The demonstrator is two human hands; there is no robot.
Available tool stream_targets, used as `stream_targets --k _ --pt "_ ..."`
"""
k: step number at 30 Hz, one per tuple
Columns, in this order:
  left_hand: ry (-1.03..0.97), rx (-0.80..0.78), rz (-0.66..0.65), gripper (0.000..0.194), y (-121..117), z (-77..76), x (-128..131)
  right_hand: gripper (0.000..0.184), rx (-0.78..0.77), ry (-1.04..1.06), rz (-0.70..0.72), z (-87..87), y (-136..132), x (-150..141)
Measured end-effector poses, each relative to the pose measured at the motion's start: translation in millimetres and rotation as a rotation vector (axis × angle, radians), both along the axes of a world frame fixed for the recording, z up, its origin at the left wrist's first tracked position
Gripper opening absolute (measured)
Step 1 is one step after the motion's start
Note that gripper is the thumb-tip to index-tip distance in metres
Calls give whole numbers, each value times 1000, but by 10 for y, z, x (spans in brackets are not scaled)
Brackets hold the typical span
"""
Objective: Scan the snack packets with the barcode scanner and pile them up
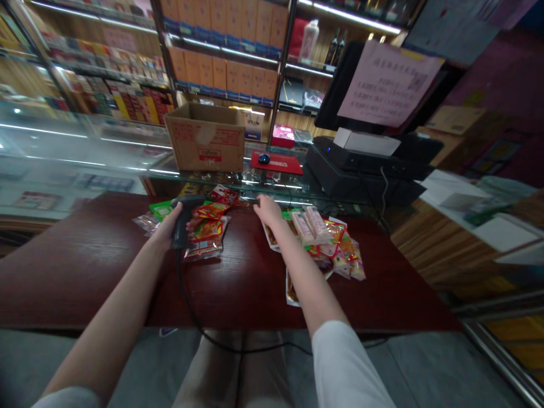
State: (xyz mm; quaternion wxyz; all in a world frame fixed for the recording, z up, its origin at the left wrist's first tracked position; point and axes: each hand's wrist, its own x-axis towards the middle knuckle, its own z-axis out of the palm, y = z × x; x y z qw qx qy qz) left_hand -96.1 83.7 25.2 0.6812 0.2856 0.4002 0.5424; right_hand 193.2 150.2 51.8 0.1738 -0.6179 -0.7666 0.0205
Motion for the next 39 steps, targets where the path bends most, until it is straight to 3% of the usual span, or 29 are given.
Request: stream_targets --k 3,6,11,14,18,21,24,27,32,35,39 --pt "-24 -40 -40 47 26 -61 -41 39 -146 24 -23 -239 398 -360" --pt "-44 -34 -53 42 36 -98 -72 34 -170 8 -82 -430 607 -514" --pt "-57 -25 -40 38 14 -55 -17 20 -110 -33 -66 -630 597 -531" --pt "-66 -15 -5 34 -13 6 37 21 -33 -42 -31 -697 538 -554" --pt "-93 -37 11 35 -34 33 33 34 66 -16 6 -688 540 -676" --pt "-83 -49 -27 41 -37 11 -12 24 12 -36 24 -609 566 -758" --pt "-79 -64 -79 47 -30 -14 -42 26 -30 -2 66 -520 510 -731" --pt "-88 -59 -84 50 -4 -37 -37 26 -107 16 132 -487 317 -576" --pt "-90 -33 -37 48 31 -86 -14 55 -218 -175 166 -550 -139 -235" --pt "-91 -26 -53 47 10 -95 -18 50 -265 -264 127 -519 -329 -87" --pt "-84 -29 -68 46 -23 -74 -9 47 -374 -296 205 -370 -480 61"
